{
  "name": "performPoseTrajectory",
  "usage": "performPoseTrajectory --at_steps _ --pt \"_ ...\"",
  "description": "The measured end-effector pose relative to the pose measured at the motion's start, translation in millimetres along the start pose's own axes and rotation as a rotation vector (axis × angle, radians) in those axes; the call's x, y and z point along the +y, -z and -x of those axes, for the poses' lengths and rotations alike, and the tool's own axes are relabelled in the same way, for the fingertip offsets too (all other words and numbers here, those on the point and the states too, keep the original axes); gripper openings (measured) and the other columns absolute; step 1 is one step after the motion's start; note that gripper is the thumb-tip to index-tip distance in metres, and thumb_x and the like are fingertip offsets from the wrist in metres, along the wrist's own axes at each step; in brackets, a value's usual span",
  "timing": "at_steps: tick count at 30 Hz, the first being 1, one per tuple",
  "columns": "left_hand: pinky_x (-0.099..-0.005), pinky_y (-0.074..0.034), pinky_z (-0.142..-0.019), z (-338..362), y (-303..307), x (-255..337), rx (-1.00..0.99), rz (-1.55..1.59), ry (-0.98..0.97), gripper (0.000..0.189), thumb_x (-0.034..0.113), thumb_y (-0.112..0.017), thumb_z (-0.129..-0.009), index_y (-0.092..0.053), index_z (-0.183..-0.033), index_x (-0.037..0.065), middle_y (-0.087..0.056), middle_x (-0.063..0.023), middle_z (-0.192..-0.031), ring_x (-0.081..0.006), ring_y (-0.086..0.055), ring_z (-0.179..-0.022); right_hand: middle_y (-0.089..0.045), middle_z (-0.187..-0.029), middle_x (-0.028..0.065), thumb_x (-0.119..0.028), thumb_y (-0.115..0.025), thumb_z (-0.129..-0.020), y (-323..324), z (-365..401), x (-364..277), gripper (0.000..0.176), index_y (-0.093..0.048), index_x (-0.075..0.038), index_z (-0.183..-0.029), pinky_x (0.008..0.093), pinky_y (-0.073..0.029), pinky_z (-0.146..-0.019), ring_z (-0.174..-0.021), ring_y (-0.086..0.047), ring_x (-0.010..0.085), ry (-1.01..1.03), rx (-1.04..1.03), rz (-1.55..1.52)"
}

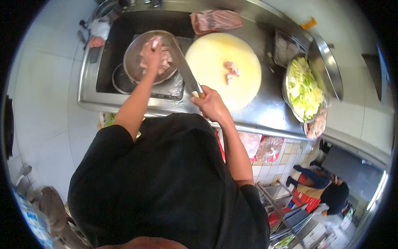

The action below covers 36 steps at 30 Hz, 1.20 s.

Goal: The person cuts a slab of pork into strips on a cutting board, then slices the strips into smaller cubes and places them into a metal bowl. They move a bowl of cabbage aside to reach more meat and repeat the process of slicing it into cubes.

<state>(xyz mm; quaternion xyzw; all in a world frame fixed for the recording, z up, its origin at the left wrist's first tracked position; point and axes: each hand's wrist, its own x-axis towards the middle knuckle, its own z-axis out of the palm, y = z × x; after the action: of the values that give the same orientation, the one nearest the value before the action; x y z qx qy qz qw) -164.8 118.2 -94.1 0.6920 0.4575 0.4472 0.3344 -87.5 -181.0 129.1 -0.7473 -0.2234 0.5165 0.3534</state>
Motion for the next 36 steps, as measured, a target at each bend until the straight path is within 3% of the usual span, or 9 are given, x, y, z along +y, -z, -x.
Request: performPoseTrajectory --at_steps 3,10,14,20,24,25,32,34,36 --pt "-0.0463 -0.043 -0.11 -2 4 -40 -0.074 -0.412 -0.007 0.045 0.032 -0.077 -0.09 -0.071 -0.124 0.003 -0.063 -0.0268 -0.129 -0.0398 -0.058 -0.124 -0.05 -0.059 -0.0008 -0.018 -0.073 -0.094 16 15 9 0.03 -0.065 -0.001 -0.117 0.0296 -0.037 -0.041 -0.043 -0.047 0.0105 -0.022 0.122 -0.065" --pt "-0.0468 -0.046 -0.107 73 -68 124 -0.423 0.278 -0.31 0.036 0.017 -0.084 -0.081 -0.07 -0.112 0.004 -0.068 -0.0186 -0.12 -0.0391 -0.062 -0.119 -0.052 -0.059 0.0004 -0.015 -0.07 -0.098 64 58 135 0.017 -0.057 -0.005 -0.101 0.0298 -0.041 -0.036 -0.041 -0.048 0.0114 -0.043 0.472 -0.526" --pt "-0.0483 -0.036 -0.118 144 -130 174 -0.797 -0.001 -0.342 0.054 0.033 -0.08 -0.088 -0.062 -0.126 -0.002 -0.052 -0.0293 -0.143 -0.0435 -0.047 -0.138 -0.049 -0.057 0.0 -0.018 -0.063 -0.102 62 68 205 0.022 -0.053 -0.009 -0.085 0.0277 -0.039 -0.037 -0.04 -0.045 0.0117 -0.016 0.432 -0.917" --pt "-0.054 -0.037 -0.111 179 -127 184 -0.727 0.055 -0.446 0.044 0.022 -0.075 -0.088 -0.059 -0.124 0.0 -0.046 -0.0298 -0.142 -0.0492 -0.046 -0.129 -0.046 -0.057 0.001 -0.021 -0.063 -0.103 51 49 203 0.03 -0.05 -0.011 -0.078 0.0307 -0.039 -0.037 -0.039 -0.045 0.0137 -0.093 0.278 -0.84" --pt "-0.0531 -0.04 -0.109 174 -122 163 -0.615 0.166 -0.424 0.038 0.017 -0.072 -0.09 -0.059 -0.122 0.002 -0.05 -0.0285 -0.134 -0.0478 -0.049 -0.125 -0.048 -0.058 0.0001 -0.017 -0.067 -0.1 45 33 172 0.015 -0.056 -0.008 -0.097 0.0295 -0.04 -0.037 -0.039 -0.045 0.0131 -0.071 0.204 -0.766" --pt "-0.0528 -0.04 -0.109 168 -115 159 -0.553 0.172 -0.415 0.036 0.016 -0.072 -0.09 -0.059 -0.122 0.002 -0.051 -0.0282 -0.133 -0.0474 -0.049 -0.125 -0.051 -0.059 0.0009 -0.013 -0.069 -0.098 47 28 168 0.018 -0.058 -0.006 -0.111 0.0292 -0.04 -0.037 -0.04 -0.047 0.0129 -0.079 0.182 -0.687" --pt "-0.0531 -0.036 -0.114 46 -19 105 -0.215 0.163 -0.321 0.029 0.022 -0.064 -0.1 -0.059 -0.12 0.001 -0.048 -0.0286 -0.138 -0.0463 -0.044 -0.132 -0.053 -0.061 0.0007 -0.016 -0.072 -0.096 33 3 41 0.029 -0.064 -0.001 -0.12 0.0282 -0.039 -0.04 -0.042 -0.05 0.0113 -0.005 -0.052 -0.226" --pt "-0.0522 -0.035 -0.116 9 -7 51 -0.23 0.027 -0.149 0.039 0.026 -0.066 -0.099 -0.059 -0.127 0.0 -0.048 -0.0286 -0.141 -0.0446 -0.041 -0.138 -0.053 -0.061 0.0008 -0.016 -0.073 -0.095 31 -1 12 0.031 -0.064 -0.001 -0.12 0.0284 -0.039 -0.041 -0.043 -0.049 0.0112 -0.053 -0.059 -0.19" --pt "-0.0525 -0.036 -0.116 -14 3 13 -0.253 -0.593 -0.127 0.051 0.031 -0.07 -0.096 -0.059 -0.135 -0.001 -0.052 -0.0276 -0.141 -0.0419 -0.044 -0.138 -0.053 -0.061 0.0009 -0.016 -0.073 -0.094 36 -6 13 0.031 -0.064 -0.002 -0.12 0.029 -0.039 -0.041 -0.043 -0.049 0.0116 -0.049 -0.03 -0.175"
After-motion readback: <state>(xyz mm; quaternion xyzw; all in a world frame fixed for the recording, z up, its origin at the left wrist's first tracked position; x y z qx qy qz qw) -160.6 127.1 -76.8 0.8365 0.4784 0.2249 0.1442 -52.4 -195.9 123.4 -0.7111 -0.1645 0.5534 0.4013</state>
